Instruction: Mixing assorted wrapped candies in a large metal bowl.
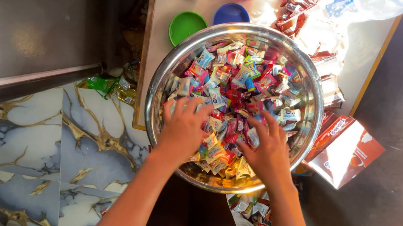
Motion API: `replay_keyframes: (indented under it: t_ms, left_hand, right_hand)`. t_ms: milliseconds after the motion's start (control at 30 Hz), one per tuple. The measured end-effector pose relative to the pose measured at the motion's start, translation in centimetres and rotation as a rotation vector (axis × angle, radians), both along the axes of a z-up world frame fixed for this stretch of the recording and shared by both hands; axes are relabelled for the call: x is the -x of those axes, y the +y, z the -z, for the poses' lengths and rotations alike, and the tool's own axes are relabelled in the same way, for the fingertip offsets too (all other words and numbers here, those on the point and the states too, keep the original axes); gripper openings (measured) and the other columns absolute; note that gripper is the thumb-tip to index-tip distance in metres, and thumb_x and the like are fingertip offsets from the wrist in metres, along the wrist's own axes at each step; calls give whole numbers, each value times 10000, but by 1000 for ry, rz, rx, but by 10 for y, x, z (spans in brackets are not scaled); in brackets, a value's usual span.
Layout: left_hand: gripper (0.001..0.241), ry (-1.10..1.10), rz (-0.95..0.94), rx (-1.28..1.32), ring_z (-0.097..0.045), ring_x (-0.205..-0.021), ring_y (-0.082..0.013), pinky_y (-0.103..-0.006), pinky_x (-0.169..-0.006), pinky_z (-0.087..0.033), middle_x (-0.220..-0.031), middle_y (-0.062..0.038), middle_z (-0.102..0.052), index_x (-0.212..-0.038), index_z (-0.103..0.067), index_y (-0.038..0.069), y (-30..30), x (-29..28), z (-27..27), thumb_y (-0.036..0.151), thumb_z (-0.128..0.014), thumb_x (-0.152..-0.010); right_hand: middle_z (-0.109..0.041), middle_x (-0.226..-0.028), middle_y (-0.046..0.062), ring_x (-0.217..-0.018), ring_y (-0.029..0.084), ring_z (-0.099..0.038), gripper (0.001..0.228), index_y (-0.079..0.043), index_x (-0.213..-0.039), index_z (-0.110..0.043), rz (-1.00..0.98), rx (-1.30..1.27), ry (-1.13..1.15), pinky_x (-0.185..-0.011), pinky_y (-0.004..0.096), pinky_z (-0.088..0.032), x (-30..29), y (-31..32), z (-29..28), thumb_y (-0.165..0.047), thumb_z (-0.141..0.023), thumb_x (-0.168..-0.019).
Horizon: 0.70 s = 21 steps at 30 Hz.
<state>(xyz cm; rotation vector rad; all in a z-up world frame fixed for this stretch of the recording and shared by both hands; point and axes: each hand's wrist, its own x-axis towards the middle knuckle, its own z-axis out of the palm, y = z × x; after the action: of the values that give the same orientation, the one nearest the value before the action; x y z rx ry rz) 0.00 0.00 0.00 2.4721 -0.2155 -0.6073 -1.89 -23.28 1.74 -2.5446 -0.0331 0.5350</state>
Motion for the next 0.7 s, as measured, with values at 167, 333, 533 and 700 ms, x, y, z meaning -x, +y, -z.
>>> replay_keyframes:
  t_ms: [167,333,533,700]
  left_hand:
    - [331,-88,-219,11,-603,-1150,-325,-482,-989,-457,-1214,-105,-647,-1229,-661,98,19,-31,22,58,-643,-902]
    - [217,-150,-322,22,-632,-1125,-337,-454,-921,-537,-1159,-113,-668,-1164,-676,71,17,-47,59,64,-633,-951]
    - [258,-310,-151,12,-601,-1212,-341,-443,-959,-524,-1219,-101,-661,-1159,-670,70,1,-60,102,8,-567,-931]
    - [336,-183,-49,-117,-573,-1210,-337,-469,-957,-484,-1202,-89,-633,-1201,-614,110,-3,-67,98,31,-593,-875]
  right_hand:
    - [-571,-1396,89,-1236,383,-526,562,-199,-1218,-684,-3,132,23,-982,540,-431,-43,5,-8,-276,-893,-703]
    - [-633,-1266,129,-1214,368,-566,407,-128,-1169,-712,-30,-46,-169,-1041,470,-470,-64,4,40,-148,-833,-781]
    - [-654,-1129,110,-1142,333,-609,205,-110,-1065,-724,-18,-203,-165,-1007,436,-510,-85,33,76,-57,-766,-871]
    - [-639,-1104,114,-1087,330,-602,232,-117,-1024,-725,-180,-256,-23,-894,425,-516,-89,55,76,-54,-769,-806]
